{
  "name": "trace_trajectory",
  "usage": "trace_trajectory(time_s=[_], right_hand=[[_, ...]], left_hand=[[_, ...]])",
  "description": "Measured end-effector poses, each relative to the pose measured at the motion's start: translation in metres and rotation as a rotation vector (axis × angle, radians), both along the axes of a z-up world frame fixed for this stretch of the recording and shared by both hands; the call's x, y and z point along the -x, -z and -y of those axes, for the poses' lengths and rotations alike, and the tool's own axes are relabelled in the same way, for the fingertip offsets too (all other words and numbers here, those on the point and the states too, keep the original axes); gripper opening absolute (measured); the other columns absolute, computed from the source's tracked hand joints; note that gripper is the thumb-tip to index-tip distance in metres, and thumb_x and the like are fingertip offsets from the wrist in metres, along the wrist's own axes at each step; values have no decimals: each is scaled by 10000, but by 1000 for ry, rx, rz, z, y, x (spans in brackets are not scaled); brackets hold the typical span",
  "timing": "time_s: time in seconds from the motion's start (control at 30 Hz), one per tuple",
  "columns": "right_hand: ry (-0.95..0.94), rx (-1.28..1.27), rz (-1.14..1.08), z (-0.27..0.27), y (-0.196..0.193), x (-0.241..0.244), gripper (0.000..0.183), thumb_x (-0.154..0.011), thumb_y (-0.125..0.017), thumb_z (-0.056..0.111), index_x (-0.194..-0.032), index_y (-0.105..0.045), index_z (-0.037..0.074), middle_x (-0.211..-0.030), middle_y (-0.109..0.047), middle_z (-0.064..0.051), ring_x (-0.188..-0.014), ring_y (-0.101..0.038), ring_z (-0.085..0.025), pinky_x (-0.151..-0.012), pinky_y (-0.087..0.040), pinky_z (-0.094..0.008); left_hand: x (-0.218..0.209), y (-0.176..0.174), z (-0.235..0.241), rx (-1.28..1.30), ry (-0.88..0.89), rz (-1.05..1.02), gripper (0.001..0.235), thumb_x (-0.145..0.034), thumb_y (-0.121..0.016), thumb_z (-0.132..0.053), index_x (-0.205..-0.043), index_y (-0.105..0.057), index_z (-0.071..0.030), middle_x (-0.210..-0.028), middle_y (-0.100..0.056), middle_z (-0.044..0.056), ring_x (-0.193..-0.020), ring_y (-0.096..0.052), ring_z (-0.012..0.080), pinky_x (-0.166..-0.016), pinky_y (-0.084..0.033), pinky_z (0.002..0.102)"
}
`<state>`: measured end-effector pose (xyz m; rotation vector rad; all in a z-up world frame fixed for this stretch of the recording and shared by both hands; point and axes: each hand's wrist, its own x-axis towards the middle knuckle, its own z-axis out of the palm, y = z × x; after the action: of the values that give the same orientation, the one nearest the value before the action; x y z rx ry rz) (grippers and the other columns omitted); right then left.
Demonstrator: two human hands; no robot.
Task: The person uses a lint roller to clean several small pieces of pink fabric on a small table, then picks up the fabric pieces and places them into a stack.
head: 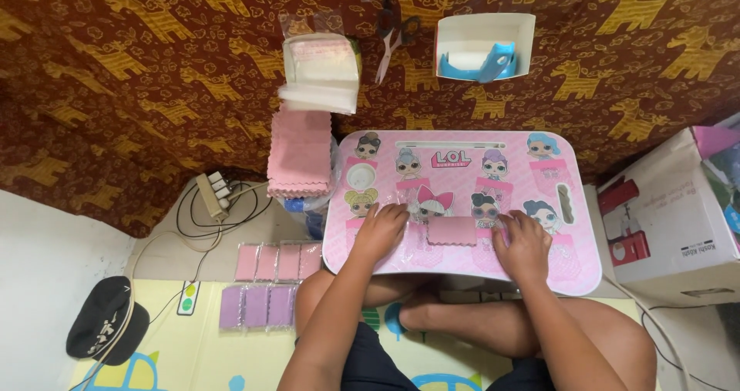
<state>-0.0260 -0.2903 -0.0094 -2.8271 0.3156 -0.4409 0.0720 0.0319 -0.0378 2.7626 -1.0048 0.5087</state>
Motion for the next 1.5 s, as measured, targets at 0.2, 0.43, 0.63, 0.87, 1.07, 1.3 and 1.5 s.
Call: trace_trajectory(time_s=[0.2, 0.43, 0.63, 0.87, 1.07, 1.3, 1.5], right_hand=[[4, 28, 3, 0, 1, -1, 338, -1008, -557, 452, -1277, -693, 300, -1365, -631, -21, -1361, -549, -260, -1047, -400, -486], [10, 63, -6, -2, 1, -1, 336, -1022, -532, 457, -1281, -680, 304, -1372, -623, -20, -1367, -540, -262, -1065, -407, -490], [31, 81, -77, -4, 0, -3, 372, -1039, -470, 479, -1310, -665, 316, -1403, -611, -13, -1379, -531, -246, -1065, -396, -493], [27, 114, -100, -2, 4, -4, 380, -1027, -461, 484, -1323, -638, 325, -1420, -595, -7, -1387, -522, -242, -1066, -400, -491], [3, 170, -94, -2, -3, -9, 369, -1000, -485, 431, -1309, -640, 299, -1377, -601, -28, -1338, -549, -273, -1027, -448, -508], [-238, 91, -303, -15, -15, -56, 480, -956, -508, 398, -1402, -598, 244, -1367, -612, -121, -1239, -626, -382, -915, -560, -588], [-563, 197, -432, -50, -45, -54, 678, -877, -664, 426, -1484, -484, 182, -1421, -572, -128, -1309, -582, -359, -963, -550, -577]], left_hand=[[22, -12, -1, 47, -49, -42, 366, -956, -513, -235, -1313, -595, -220, -1287, -648, 36, -1309, -571, 241, -1105, -376, 592], [31, -13, -4, 170, -39, -193, 452, -997, -461, -202, -1445, -517, -180, -1370, -595, 80, -1381, -500, 286, -1145, -331, 628], [26, 2, -5, 161, -28, -232, 461, -994, -442, -162, -1450, -501, -200, -1392, -574, 71, -1411, -464, 300, -1171, -312, 643], [27, -4, -5, 146, -32, -278, 470, -996, -417, -165, -1458, -488, -202, -1415, -553, 66, -1433, -432, 302, -1193, -280, 653], [23, 2, -4, 119, -53, -256, 468, -994, -410, -175, -1452, -485, -233, -1427, -533, 32, -1442, -419, 274, -1197, -289, 632], [23, 4, -3, 86, -65, -255, 476, -998, -411, -199, -1469, -465, -249, -1451, -514, 20, -1463, -392, 270, -1213, -261, 631], [25, -3, -1, 34, -46, -251, 474, -1025, -384, -203, -1493, -439, -253, -1440, -516, 46, -1470, -379, 294, -1189, -252, 686]])
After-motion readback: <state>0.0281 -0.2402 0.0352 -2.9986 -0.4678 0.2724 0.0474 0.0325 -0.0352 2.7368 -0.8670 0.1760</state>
